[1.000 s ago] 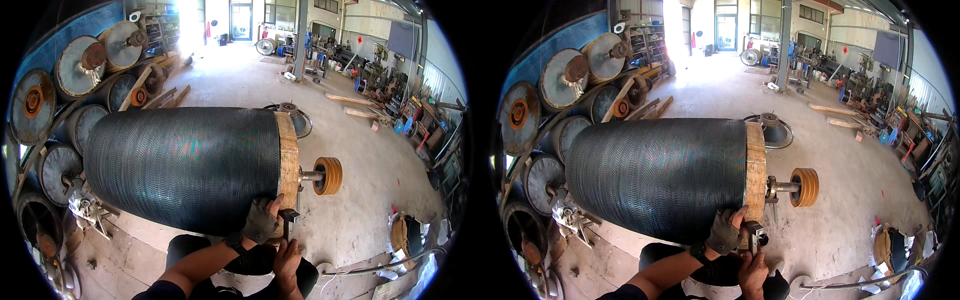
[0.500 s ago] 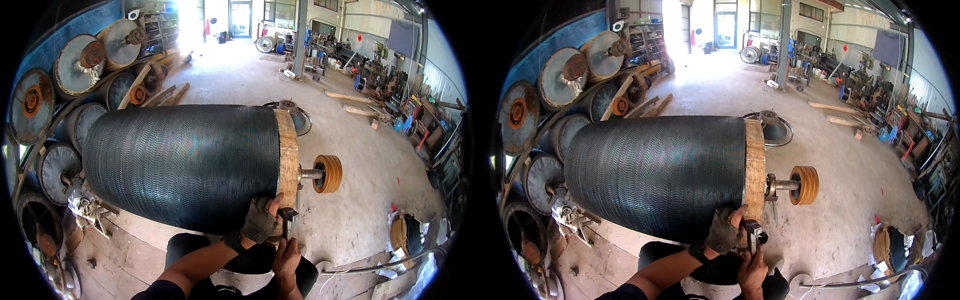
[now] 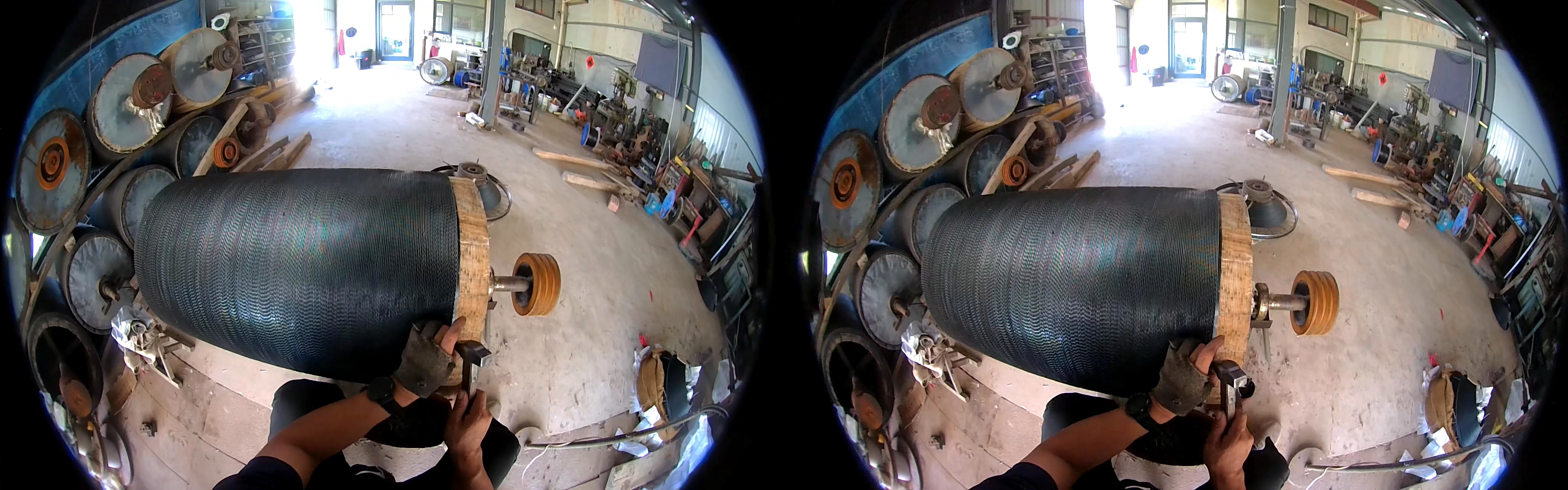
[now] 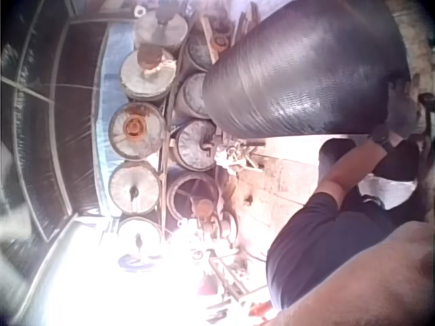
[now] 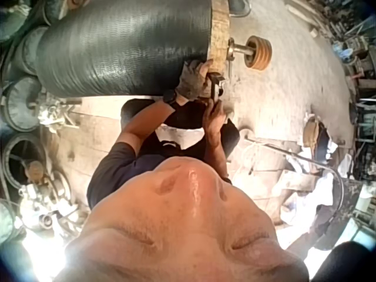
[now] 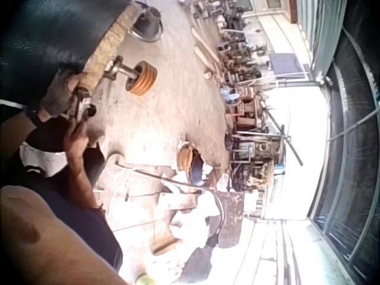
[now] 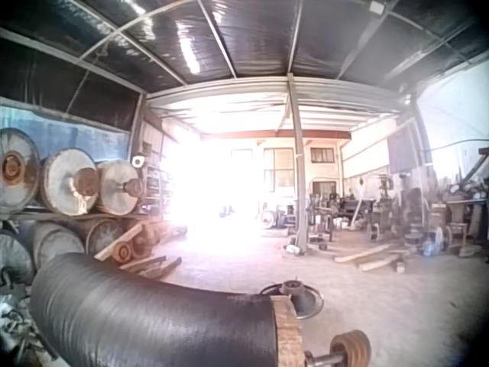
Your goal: The person uses a hammer and a metal punch to tap along the edge of a black mesh layer wrapped around a wooden drum. They move the tool along the circumference of the drum and strike it with the hammer.
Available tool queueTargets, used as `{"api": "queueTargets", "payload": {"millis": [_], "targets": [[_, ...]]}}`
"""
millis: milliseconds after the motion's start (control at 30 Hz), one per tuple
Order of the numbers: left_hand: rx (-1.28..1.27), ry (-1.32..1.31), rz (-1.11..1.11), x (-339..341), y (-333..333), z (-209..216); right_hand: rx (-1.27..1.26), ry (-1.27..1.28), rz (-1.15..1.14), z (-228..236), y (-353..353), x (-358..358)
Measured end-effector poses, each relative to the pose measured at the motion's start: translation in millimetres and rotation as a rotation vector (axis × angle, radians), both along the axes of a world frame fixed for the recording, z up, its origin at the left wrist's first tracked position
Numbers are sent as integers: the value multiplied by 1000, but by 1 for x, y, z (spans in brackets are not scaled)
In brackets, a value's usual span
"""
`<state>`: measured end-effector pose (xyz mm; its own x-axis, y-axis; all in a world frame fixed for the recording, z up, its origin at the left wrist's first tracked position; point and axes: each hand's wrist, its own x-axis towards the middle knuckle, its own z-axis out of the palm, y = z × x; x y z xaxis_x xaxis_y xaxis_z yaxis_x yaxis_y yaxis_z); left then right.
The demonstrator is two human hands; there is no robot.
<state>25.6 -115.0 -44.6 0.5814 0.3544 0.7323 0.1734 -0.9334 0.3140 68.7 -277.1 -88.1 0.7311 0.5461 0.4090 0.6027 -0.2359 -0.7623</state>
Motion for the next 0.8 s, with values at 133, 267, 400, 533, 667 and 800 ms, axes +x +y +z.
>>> {"api": "queueTargets", "payload": {"millis": [133, 267, 400, 533, 667, 800], "targets": [[-20, 16, -13, -1, 0, -4, 12, -3, 15, -5, 1, 1], [0, 19, -11, 0, 2, -5, -2, -17, 13, -2, 0, 0], [-27, 25, -21, -2, -1, 0, -30, -21, 40, -2, -1, 2], [-15, 23, -3, -1, 0, -1, -76, -29, 46, -5, -4, 4], [-41, 17, -18, -2, 0, 0, -161, -6, 51, -1, -3, 5], [30, 28, 10, -2, 0, 3, -133, 0, 50, -5, -5, 4]]}}
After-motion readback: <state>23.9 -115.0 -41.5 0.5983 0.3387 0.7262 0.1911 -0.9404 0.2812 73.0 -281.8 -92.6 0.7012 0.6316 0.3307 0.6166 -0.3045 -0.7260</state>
